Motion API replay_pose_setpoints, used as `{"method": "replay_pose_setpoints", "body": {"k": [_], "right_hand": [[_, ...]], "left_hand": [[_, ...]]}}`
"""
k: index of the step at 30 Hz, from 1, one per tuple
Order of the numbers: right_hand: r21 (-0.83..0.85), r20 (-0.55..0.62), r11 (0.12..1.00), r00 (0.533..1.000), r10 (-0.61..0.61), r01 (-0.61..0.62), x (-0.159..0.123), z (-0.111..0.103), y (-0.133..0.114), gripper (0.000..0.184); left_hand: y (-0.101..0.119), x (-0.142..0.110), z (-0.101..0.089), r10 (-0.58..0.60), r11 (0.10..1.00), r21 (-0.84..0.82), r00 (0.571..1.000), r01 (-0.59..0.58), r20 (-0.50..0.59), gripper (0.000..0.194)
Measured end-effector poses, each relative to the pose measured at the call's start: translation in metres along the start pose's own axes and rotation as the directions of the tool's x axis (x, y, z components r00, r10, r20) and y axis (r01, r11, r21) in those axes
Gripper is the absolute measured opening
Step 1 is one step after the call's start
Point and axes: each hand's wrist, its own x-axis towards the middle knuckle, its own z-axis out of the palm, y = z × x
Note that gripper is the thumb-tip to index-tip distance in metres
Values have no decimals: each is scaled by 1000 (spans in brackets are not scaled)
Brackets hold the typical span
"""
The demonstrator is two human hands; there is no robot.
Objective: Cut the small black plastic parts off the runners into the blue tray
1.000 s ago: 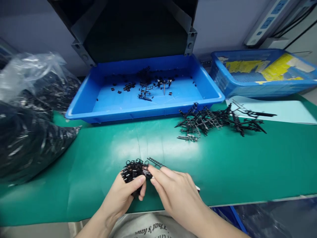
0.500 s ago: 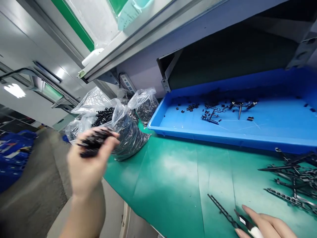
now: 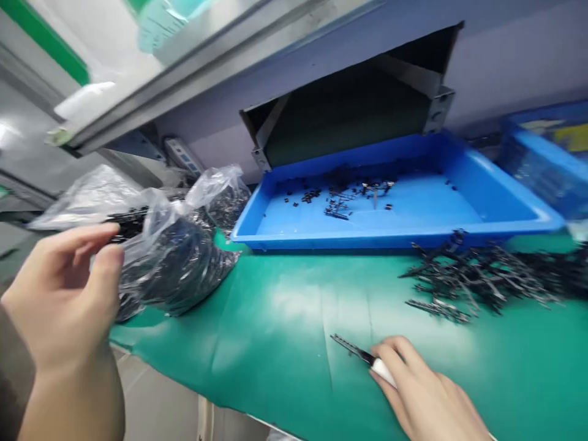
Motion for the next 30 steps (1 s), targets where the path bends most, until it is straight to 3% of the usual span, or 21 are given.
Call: {"method": "replay_pose_setpoints", "body": {"k": [2,3,6,7,9,12,15,17,19,21,23,30], "right_hand": [[17,97,999,995,37,-38,3,-11,-7,20],[51,144,996,988,62,-70,5,-16,-11,16],[215,257,960,959,121,-179,10,-30,-24,11],[266,285,940,949,135,-214,12,-35,-29,9],[331,331,902,929,165,-278,16,-41,-38,7],[382,363,859,910,199,-340,18,-45,-43,7],[462,312,819,927,209,-341,17,-42,-41,17],[499,264,810,944,196,-308,14,-38,-40,24],[473,252,842,956,152,-259,10,-35,-40,32],[396,271,897,958,92,-198,6,-33,-43,35],[327,285,935,958,38,-135,4,-32,-47,36],[193,230,981,973,-28,-17,0,-31,-55,38]], "left_hand": [[14,-28,19,117,991,-90,980,-103,164,16],[20,-43,30,182,977,-161,938,-139,294,12],[37,-87,66,391,894,-422,720,-150,573,10],[44,-100,77,458,856,-496,656,-143,600,14],[57,-122,91,547,783,-615,570,-91,613,28],[73,-140,99,520,749,-644,461,158,719,25],[82,-145,97,326,709,-433,286,557,901,23],[85,-144,96,184,569,-254,179,783,966,20],[86,-141,96,102,385,-136,104,913,989,18],[87,-139,96,86,248,-76,56,966,995,20],[88,-137,95,98,178,-48,31,983,995,22],[91,-135,91,104,157,-45,29,987,994,20]]}}
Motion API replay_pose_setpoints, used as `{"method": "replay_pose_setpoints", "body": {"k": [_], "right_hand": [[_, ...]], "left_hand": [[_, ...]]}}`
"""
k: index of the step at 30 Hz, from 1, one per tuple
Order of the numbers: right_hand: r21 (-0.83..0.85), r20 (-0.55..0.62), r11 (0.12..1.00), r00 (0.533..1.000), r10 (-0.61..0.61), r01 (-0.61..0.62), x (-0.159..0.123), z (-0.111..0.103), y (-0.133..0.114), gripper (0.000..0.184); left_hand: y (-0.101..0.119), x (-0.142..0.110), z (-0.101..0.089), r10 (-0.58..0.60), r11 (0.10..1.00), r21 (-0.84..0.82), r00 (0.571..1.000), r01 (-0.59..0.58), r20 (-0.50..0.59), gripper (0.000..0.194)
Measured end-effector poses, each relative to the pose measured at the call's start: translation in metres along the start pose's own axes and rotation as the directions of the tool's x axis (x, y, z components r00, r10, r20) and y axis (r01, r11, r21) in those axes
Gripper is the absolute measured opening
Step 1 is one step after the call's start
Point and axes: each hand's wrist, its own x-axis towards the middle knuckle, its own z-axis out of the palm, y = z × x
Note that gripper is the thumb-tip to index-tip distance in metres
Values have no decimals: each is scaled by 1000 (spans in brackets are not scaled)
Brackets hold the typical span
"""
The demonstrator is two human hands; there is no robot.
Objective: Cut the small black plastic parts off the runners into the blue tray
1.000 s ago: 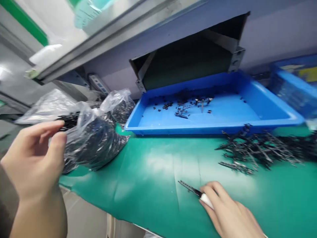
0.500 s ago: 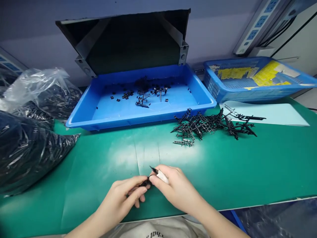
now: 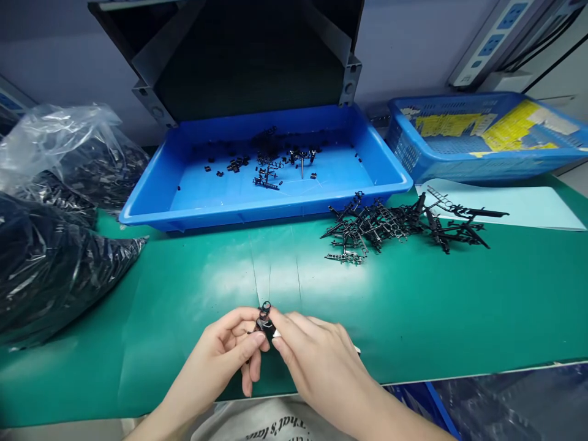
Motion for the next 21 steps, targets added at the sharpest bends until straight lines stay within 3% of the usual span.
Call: {"method": "replay_pose_setpoints", "body": {"k": [9,21], "right_hand": [[-91,-91,996,995,-32,23,1,1,-7,36],[-51,-163,999,987,1,-9,-2,10,-8,35]], "left_hand": [[-10,0,0,28,997,76,998,-24,-55,20],[-13,-5,4,35,998,47,996,-31,-77,26]]}}
